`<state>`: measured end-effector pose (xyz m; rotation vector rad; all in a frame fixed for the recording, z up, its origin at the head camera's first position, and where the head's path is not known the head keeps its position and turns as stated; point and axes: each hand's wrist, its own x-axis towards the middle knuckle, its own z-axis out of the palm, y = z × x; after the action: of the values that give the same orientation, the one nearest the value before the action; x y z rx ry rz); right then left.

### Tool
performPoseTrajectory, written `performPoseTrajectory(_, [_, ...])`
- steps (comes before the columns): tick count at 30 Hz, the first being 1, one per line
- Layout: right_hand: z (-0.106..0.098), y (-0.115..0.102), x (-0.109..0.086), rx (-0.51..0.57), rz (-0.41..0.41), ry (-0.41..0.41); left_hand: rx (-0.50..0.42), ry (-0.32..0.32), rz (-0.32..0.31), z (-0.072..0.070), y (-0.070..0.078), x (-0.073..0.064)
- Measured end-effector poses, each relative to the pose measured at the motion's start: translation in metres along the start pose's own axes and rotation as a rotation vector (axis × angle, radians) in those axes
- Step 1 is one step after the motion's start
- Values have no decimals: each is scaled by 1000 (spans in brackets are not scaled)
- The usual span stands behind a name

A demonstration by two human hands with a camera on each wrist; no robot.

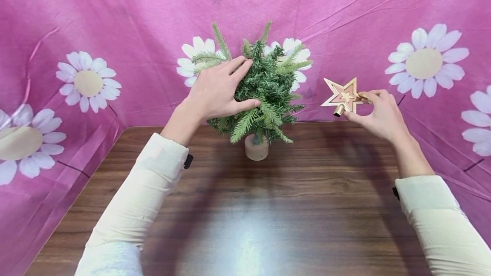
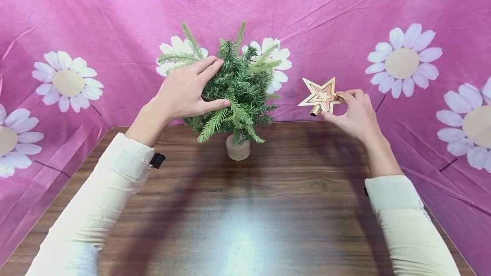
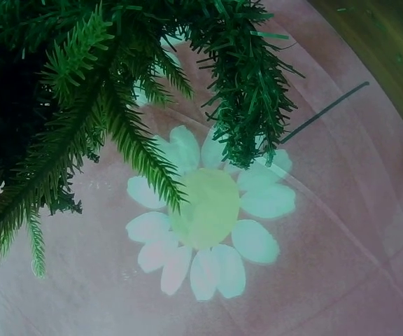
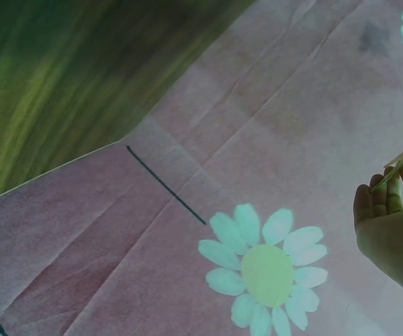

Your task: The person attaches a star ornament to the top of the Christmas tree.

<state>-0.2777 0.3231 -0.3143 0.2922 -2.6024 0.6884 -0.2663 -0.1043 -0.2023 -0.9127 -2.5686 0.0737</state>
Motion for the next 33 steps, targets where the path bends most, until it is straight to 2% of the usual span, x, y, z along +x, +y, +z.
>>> performPoseTrajectory(16, [-18, -29, 14, 13, -29, 58, -21, 6, -9, -2, -1, -1])
performPoseTrajectory(26, [-30, -51, 21, 42, -19, 80, -50, 27, -20, 1, -1, -2])
performPoseTrajectory(33, [-37, -66, 24, 71, 17, 103, -84, 29, -31, 0, -1, 0])
